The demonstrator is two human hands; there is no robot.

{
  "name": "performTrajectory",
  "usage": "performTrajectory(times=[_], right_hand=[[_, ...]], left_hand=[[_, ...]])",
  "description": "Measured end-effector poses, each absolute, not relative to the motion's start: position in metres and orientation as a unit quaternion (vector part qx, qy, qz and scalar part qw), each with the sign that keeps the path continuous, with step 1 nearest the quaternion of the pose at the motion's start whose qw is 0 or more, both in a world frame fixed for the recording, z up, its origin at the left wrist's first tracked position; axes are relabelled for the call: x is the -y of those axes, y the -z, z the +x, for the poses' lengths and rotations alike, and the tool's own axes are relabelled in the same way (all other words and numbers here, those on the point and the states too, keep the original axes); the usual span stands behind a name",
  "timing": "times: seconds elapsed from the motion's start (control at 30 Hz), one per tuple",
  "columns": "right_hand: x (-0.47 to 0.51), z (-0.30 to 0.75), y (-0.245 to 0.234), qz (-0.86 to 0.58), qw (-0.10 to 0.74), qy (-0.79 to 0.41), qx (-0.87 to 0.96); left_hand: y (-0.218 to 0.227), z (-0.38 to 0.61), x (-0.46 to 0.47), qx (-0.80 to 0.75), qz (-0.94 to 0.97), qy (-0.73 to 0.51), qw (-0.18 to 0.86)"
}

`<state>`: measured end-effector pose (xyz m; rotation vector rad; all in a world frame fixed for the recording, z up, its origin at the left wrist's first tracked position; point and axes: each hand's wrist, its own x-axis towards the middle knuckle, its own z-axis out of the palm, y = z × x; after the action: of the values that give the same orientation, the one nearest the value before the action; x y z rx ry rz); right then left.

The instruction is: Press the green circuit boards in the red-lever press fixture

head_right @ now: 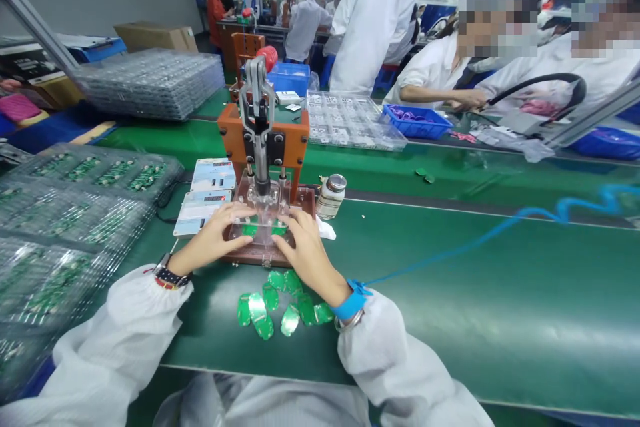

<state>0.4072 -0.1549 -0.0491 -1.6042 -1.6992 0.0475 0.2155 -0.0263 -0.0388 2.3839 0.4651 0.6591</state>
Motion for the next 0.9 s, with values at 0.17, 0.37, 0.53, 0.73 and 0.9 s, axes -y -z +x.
performTrajectory(times=[0.17, 0.37, 0.53, 0.73, 0.9], right_hand=[[0.15, 0.411, 0.052, -0.63, 0.394, -0.015, 0.669], [0.151, 0.415, 0.043, -0.617, 0.36, -0.025, 0.7], [0.154, 0.406, 0.035, -0.633, 0.317, -0.003, 0.706], [0.16, 0.392, 0.038, -0.641, 0.276, 0.071, 0.712], [0.143, 0.44, -0.005, -0.649, 0.443, 0.085, 0.613]], left_hand=[[0.037, 0.217, 0.025, -0.161, 0.902, -0.252, 0.31], [0.034, 0.217, 0.024, -0.171, 0.899, -0.242, 0.322], [0.036, 0.216, 0.022, -0.174, 0.893, -0.242, 0.338], [0.042, 0.215, 0.023, -0.171, 0.889, -0.258, 0.337], [0.035, 0.194, 0.019, -0.215, 0.879, -0.289, 0.313]])
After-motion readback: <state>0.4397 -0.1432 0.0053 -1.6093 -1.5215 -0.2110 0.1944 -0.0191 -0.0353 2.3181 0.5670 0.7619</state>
